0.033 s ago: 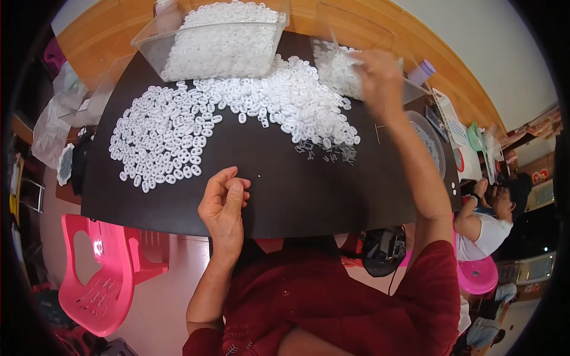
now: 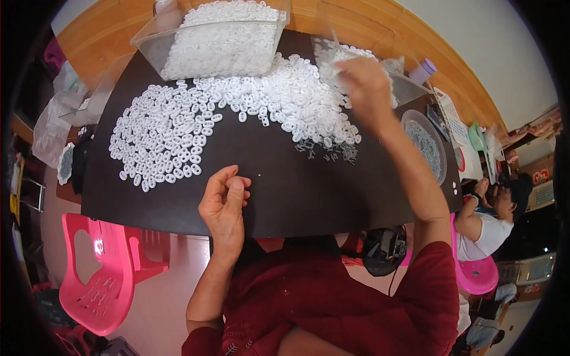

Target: The recorder is manually assembling small white plastic components by joining them together at a workstation.

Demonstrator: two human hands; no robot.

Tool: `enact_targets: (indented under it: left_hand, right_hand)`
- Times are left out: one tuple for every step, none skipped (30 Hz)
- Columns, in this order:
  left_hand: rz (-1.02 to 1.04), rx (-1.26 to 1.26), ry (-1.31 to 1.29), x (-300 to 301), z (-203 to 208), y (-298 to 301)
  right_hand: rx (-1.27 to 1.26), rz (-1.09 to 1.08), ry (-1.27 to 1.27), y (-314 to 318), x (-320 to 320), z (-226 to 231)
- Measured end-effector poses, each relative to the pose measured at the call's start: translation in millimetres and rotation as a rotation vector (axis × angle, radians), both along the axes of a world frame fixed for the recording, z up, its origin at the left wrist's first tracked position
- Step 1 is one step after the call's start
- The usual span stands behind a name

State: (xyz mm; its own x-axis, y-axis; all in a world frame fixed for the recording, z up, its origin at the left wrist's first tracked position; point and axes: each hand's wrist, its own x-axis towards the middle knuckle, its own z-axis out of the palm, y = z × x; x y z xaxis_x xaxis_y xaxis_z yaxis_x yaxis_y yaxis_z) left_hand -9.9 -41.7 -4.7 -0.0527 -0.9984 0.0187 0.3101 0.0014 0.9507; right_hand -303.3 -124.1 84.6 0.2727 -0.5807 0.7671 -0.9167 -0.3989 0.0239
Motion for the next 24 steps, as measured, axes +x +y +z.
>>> enact_targets:
  left_hand:
    - [-0.009,-0.009,-0.019,0.9,0.1,0.0]
    - [-0.026,-0.019,-0.036,0.5,0.5,-0.1]
    - [-0.028,-0.014,-0.038,-0.6,-0.3,-0.6]
    - [-0.029,-0.017,-0.051,-2.4,-0.9,-1.8]
    - [-0.03,-0.019,-0.063,-3.8,-1.9,-2.4]
    - [-0.025,-0.017,-0.066,-3.6,-3.3,-2.7]
    - [-0.024,-0.024,-0.042,-3.5,-5.2,-2.6]
    - [-0.025,-0.032,-0.016,-3.2,-6.0,-2.0]
    - [-0.02,-0.031,-0.016,-2.9,-5.6,-1.9]
    - [-0.028,-0.019,-0.007,-3.0,-5.1,-1.6]
    - [-0.038,-0.007,0.003,-2.4,-5.0,-1.8]
    - [-0.034,-0.001,0.006,-1.2,-6.3,-1.0]
    - [-0.037,-0.011,0.021,-0.3,-7.8,-0.8]
    - [-0.04,-0.022,0.035,0.4,-9.1,-0.7]
    - [-0.038,-0.015,0.038,1.1,-10.0,-0.7]
    - [-0.049,-0.022,0.033,2.1,-10.4,-0.8]
    - [-0.059,-0.029,0.027,2.7,-10.7,-0.8]
    - [-0.058,-0.023,0.028,3.0,-10.3,-0.9]
    - [-0.058,-0.024,0.036,3.0,-9.7,-0.9]
    - [-0.058,-0.026,0.043,2.8,-9.4,-0.8]
    - [-0.056,-0.022,0.042,2.3,-9.7,-1.0]
    - [-0.059,-0.022,0.049,2.0,-9.9,-1.2]
    - [-0.061,-0.022,0.056,1.6,-10.0,-1.2]
    - [-0.058,-0.019,0.054,1.4,-10.6,-1.5]
  right_hand:
    - [0.061,0.058,0.023,6.0,25.4,-12.0]
    - [0.116,0.146,0.015,6.2,40.7,-27.3]
    - [0.16,0.148,-0.004,6.1,57.9,-40.1]
    - [0.165,0.167,0.036,-0.6,64.6,-53.1]
    - [0.168,0.167,0.033,-4.3,70.3,-61.0]
    - [0.201,0.152,0.06,-8.0,78.4,-66.0]
    - [0.233,0.138,0.089,-10.4,84.8,-68.6]
    - [0.207,0.152,0.121,-12.4,88.8,-69.1]
    - [0.208,0.157,0.122,-14.0,91.8,-71.5]
    - [0.206,0.154,0.162,-14.8,94.1,-75.2]
    - [0.204,0.15,0.204,-15.0,96.4,-77.4]
    - [0.21,0.156,0.206,-12.4,99.5,-78.8]
    - [0.238,0.165,0.213,-8.9,102.6,-79.5]
    - [0.268,0.173,0.221,-5.6,104.9,-80.2]
    - [0.274,0.176,0.223,-2.8,105.4,-80.9]
    - [0.336,0.184,0.162,0.2,104.8,-81.4]
    - [0.397,0.192,0.1,3.1,104.3,-81.8]
    - [0.402,0.194,0.101,6.0,105.0,-81.2]
    - [0.416,0.186,0.082,8.7,106.0,-80.2]
    - [0.429,0.178,0.063,10.9,107.0,-79.3]
    - [0.433,0.18,0.062,12.2,107.1,-78.8]
    - [0.439,0.176,0.09,13.3,107.3,-78.4]
    - [0.444,0.172,0.118,14.3,108.1,-77.9]
    - [0.446,0.175,0.116,15.5,110.6,-77.0]
